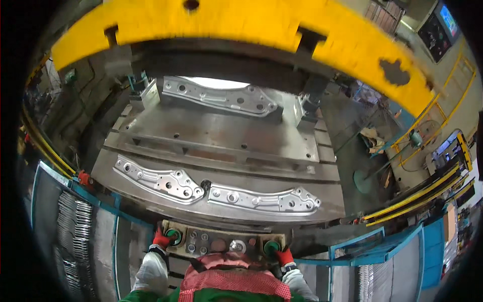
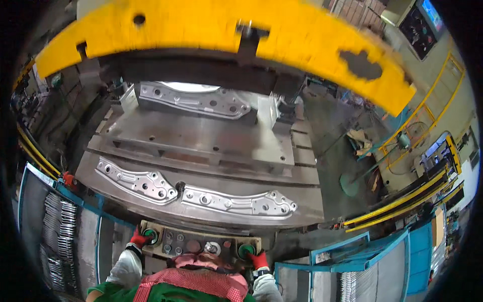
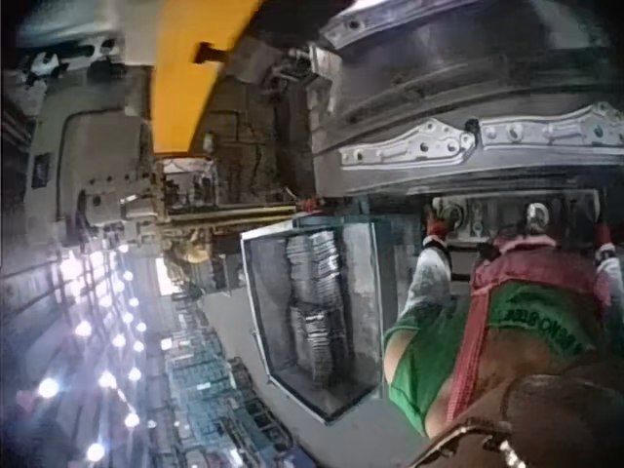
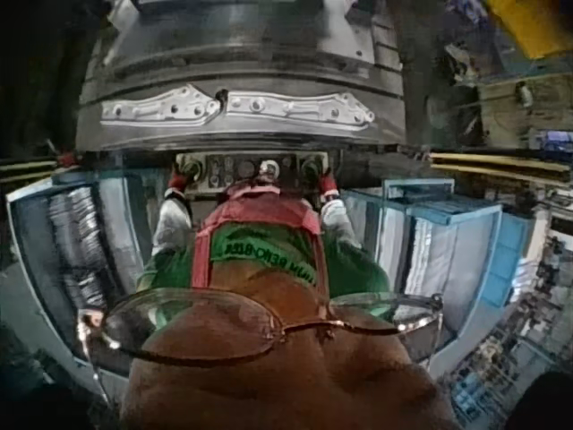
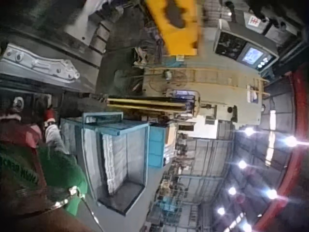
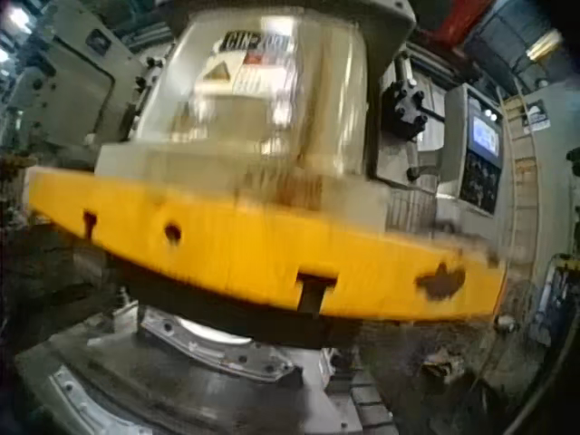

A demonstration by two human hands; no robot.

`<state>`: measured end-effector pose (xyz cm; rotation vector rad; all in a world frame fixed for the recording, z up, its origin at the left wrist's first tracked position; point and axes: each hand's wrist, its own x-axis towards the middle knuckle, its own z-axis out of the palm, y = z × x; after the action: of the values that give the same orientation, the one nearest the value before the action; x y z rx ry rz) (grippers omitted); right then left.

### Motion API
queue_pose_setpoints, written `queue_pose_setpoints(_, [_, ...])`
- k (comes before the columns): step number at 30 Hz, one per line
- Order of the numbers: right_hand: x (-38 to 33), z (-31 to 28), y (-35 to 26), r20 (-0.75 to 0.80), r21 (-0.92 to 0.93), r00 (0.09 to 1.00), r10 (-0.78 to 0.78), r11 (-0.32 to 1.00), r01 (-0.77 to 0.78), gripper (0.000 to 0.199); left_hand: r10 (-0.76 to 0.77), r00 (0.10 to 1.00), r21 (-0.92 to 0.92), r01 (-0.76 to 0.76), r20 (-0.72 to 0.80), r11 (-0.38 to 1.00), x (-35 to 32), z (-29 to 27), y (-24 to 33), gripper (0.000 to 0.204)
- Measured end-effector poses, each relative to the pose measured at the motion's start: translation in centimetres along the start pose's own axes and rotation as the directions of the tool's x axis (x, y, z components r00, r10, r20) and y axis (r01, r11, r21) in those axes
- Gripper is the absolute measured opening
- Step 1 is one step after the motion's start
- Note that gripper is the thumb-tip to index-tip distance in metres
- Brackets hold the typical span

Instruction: Picking metal pieces from a bin and placing them onto a stamping press, operating the machine, and removing finished parts.

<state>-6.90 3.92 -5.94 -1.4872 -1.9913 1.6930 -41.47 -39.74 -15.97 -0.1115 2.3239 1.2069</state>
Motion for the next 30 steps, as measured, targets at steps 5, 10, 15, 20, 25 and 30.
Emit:
queue_pose_setpoints(5, [3.9, -1.2, 0.9, -0.219, -0.075, 0.969, 0.118, 0.988, -0.137, 0.084, -0.137, 0.974, -0.311, 0.189, 0.180, 0.931, -1.6, -8.5, -5.9, 0.075])
queue_pose_setpoints(10, [3.6, -6.0, -16.0, -0.170, -0.647, 0.712, -0.682, 0.622, 0.441, 0.100, 0.312, 0.723, 0.076, -0.341, -0.616, 0.937, -7.6, -8.7, 16.0, 0.074])
queue_pose_setpoints(15, [6.9, -0.2, -25.6, 0.622, -0.715, 0.606, -0.496, -0.043, 0.698, 0.101, 0.920, 0.359, 0.595, -0.709, -0.156, 0.378, -3.0, -8.7, 34.5, 0.074])
queue_pose_setpoints(20, [8.7, -0.1, -26.3, 0.675, -0.662, 0.596, -0.435, -0.001, 0.750, 0.103, 0.988, 0.036, 0.715, -0.694, 0.148, -0.082, 2.4, -3.3, 54.3, 0.060])
queue_pose_setpoints(25, [9.0, 1.4, -27.2, 0.701, -0.655, 0.596, -0.391, -0.023, 0.755, 0.103, 0.898, 0.343, 0.809, -0.587, 0.277, -0.025, 10.4, 1.3, 63.2, 0.049])
queue_pose_setpoints(30, [10.0, 0.7, -26.4, 0.690, -0.672, 0.615, -0.382, -0.022, 0.740, 0.109, 0.933, 0.052, 0.714, -0.660, 0.355, -0.234, 12.0, 1.0, 65.0, 0.018])
